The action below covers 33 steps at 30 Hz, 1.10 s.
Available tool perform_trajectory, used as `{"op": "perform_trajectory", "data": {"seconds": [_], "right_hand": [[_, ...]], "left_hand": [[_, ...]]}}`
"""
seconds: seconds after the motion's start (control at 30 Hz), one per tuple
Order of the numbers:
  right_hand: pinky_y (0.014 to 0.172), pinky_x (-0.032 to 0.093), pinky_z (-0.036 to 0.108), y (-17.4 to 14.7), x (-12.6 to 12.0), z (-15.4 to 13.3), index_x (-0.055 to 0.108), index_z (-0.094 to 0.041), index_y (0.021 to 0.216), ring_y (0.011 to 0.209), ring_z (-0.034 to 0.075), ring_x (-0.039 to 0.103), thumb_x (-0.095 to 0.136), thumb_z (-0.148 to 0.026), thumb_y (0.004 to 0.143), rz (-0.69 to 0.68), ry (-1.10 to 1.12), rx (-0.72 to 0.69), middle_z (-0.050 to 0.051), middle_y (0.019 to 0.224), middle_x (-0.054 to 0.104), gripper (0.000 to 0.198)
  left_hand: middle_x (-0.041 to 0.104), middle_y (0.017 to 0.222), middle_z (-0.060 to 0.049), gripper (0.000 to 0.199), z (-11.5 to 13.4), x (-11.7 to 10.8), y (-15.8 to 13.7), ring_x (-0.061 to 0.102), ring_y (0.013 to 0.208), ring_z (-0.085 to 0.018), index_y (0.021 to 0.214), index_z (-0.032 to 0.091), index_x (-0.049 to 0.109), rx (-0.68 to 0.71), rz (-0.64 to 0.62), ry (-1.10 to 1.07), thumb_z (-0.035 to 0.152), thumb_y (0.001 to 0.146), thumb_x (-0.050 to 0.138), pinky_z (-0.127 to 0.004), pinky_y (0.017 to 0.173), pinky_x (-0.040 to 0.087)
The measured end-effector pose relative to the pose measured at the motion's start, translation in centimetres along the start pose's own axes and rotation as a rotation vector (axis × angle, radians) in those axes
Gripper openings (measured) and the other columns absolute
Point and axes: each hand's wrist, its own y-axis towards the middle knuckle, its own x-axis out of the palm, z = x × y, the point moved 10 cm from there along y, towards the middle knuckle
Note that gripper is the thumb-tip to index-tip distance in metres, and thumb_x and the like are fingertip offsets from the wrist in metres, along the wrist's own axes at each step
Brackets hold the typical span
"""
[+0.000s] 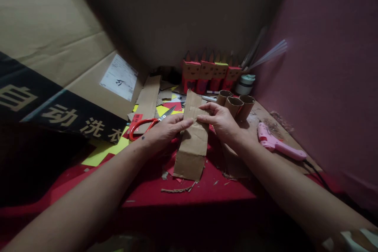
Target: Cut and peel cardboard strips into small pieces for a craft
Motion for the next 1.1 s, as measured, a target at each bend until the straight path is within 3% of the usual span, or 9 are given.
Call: {"op": "perform_trajectory", "data": {"seconds": [0.17, 0.27, 0.47, 0.6, 0.73, 0.87, 1.1], "right_hand": [[0.075, 0.045, 0.031, -0.2, -0.3, -0.5, 0.056, -0.020, 0.094, 0.084, 0.016, 0.054, 0.076, -0.027, 0.061, 0.109, -0.135, -0.067, 0.002, 0.095, 0.057, 0.039], [0.069, 0.046, 0.029, -0.7, -1.0, -0.2, 0.053, -0.023, 0.102, 0.084, 0.015, 0.054, 0.076, -0.035, 0.065, 0.195, -0.027, -0.063, 0.003, 0.101, 0.053, 0.045], [0.051, 0.042, 0.026, -2.7, 2.6, 2.7, 0.054, -0.022, 0.099, 0.060, 0.011, 0.052, 0.073, -0.042, 0.070, -0.064, 0.234, 0.204, 0.000, 0.080, 0.056, 0.040], [0.068, 0.051, 0.032, -4.5, 5.7, 3.1, 0.053, -0.023, 0.105, 0.076, 0.017, 0.062, 0.076, -0.028, 0.068, -0.219, 0.321, 0.217, 0.003, 0.095, 0.064, 0.044], [0.078, 0.052, 0.039, -4.4, 6.5, 3.3, 0.054, -0.023, 0.105, 0.089, 0.023, 0.064, 0.075, -0.028, 0.068, -0.173, 0.376, 0.184, 0.006, 0.102, 0.066, 0.042], [0.081, 0.051, 0.040, -4.0, 6.9, 4.0, 0.058, -0.022, 0.104, 0.094, 0.025, 0.063, 0.075, -0.023, 0.064, -0.152, 0.503, 0.270, 0.007, 0.101, 0.067, 0.043], [0.078, 0.050, 0.041, -4.2, 7.2, 5.9, 0.062, -0.018, 0.092, 0.081, 0.024, 0.063, 0.064, -0.010, 0.056, -0.059, 0.608, 0.500, 0.003, 0.075, 0.067, 0.038]], "left_hand": [[0.071, 0.090, -0.007, 0.022, 0.1, 0.7, -0.2, 0.066, 0.077, -0.017, 0.096, 0.014, 0.066, -0.035, -0.006, -0.030, 0.028, 0.078, 0.068, -0.028, 0.071, 0.051], [0.072, 0.086, -0.007, 0.019, 0.7, 0.2, -0.2, 0.066, 0.072, -0.015, 0.094, 0.012, 0.067, 0.001, 0.067, -0.052, 0.024, 0.079, 0.066, -0.025, 0.068, 0.051], [0.073, 0.082, -0.009, 0.021, 0.7, -1.8, 0.0, 0.068, 0.073, -0.019, 0.095, 0.011, 0.066, 0.000, 0.210, -0.105, 0.023, 0.078, 0.062, -0.031, 0.068, 0.053], [0.070, 0.068, -0.007, 0.019, 0.2, -3.7, -0.1, 0.066, 0.065, -0.020, 0.087, 0.011, 0.067, -0.036, 0.374, -0.056, 0.026, 0.076, 0.061, -0.030, 0.058, 0.051], [0.068, 0.063, -0.004, 0.020, 0.1, -3.9, -0.2, 0.063, 0.057, -0.018, 0.087, 0.011, 0.067, -0.029, 0.446, 0.042, 0.027, 0.079, 0.057, -0.028, 0.053, 0.048], [0.067, 0.065, -0.002, 0.024, 0.2, -3.3, -0.2, 0.060, 0.055, -0.015, 0.095, 0.013, 0.066, 0.013, 0.429, 0.101, 0.030, 0.081, 0.056, -0.027, 0.056, 0.049], [0.068, 0.074, -0.003, 0.028, 1.4, -2.6, 0.3, 0.059, 0.065, -0.017, 0.092, 0.014, 0.066, 0.094, 0.368, 0.316, 0.037, 0.081, 0.057, -0.026, 0.058, 0.046]]}}
